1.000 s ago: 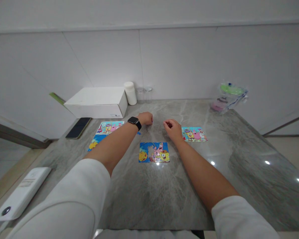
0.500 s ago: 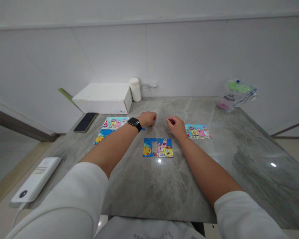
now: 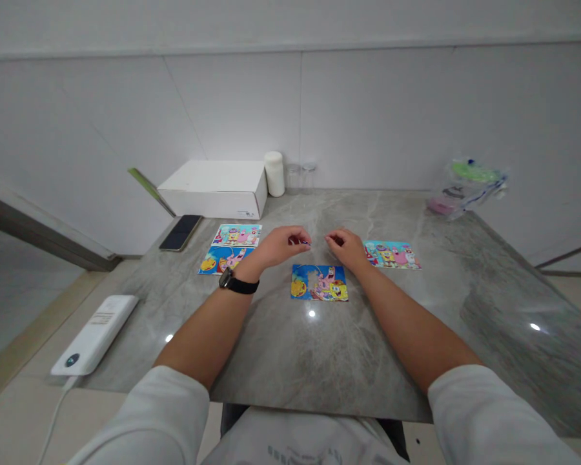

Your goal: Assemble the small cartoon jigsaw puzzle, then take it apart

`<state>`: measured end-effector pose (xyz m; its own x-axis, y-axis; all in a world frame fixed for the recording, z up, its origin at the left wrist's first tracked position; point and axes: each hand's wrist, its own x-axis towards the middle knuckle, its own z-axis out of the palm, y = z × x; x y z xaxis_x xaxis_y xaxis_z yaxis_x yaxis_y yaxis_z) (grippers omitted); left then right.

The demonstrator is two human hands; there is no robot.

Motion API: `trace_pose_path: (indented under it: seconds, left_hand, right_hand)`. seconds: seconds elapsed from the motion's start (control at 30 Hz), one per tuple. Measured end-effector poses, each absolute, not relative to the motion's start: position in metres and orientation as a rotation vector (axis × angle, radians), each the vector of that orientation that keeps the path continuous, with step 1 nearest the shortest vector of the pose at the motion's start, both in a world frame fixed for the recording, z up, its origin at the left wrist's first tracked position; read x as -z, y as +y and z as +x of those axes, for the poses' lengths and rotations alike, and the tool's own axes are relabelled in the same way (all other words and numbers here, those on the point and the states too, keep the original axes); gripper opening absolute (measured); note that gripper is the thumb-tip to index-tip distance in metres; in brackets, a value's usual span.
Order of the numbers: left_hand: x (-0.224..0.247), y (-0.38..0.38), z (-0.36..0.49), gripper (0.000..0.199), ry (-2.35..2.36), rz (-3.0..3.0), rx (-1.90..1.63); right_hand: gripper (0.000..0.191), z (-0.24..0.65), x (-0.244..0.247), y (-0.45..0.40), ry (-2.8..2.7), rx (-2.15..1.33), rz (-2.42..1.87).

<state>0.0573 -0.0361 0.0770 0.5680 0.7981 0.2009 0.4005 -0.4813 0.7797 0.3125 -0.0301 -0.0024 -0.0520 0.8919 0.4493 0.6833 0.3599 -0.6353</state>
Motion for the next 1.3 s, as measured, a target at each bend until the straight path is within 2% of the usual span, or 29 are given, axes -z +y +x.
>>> trace_pose_path:
  seconds: [0.13, 0.23, 0.4, 0.53, 0.63, 0.8, 0.97, 1.17, 1.3]
  left_hand:
    - [-0.077, -0.040, 0.045, 0.023, 0.938, 2.024, -0.778]
    - [-0.075, -0.037, 0.037, 0.030, 0.940, 1.987, -0.781]
    - [-0.078, -0.041, 0.036, 0.022, 0.961, 2.098, -0.700]
    - [-0.084, -0.049, 0.041, 0.012, 0.938, 2.131, -0.659]
    - [-0.086, -0.049, 0.042, 0.009, 0.909, 2.137, -0.665]
    - [-0.083, -0.042, 0.040, 0.016, 0.949, 2.076, -0.780]
    - [-0.077, -0.047, 0.050, 0.026, 1.001, 2.118, -0.728]
    - [-0.066, -0.046, 0.059, 0.023, 1.075, 2.095, -0.751]
    - [-0.059, -0.043, 0.058, 0.027, 1.068, 2.109, -0.591]
  right_hand:
    - [0.023, 0.304, -0.011, -0.039, -1.809, -0.367, -1.355]
    - [0.027, 0.295, -0.024, -0.047, -1.786, -0.548, -1.289]
    - [0.036, 0.274, -0.042, -0.065, -1.801, -0.980, -1.088]
    - [0.031, 0.263, -0.045, -0.072, -1.765, -1.144, -1.018]
    - [0.035, 0.263, -0.046, -0.070, -1.674, -1.232, -1.004]
    - [0.036, 0.269, -0.053, -0.068, -1.552, -1.242, -1.062]
    - [0.031, 0.270, -0.060, -0.070, -1.560, -1.166, -1.085]
    - [0.028, 0.274, -0.058, -0.067, -1.618, -1.210, -1.128]
    - [0.025, 0.281, -0.053, -0.064, -1.782, -1.189, -1.206]
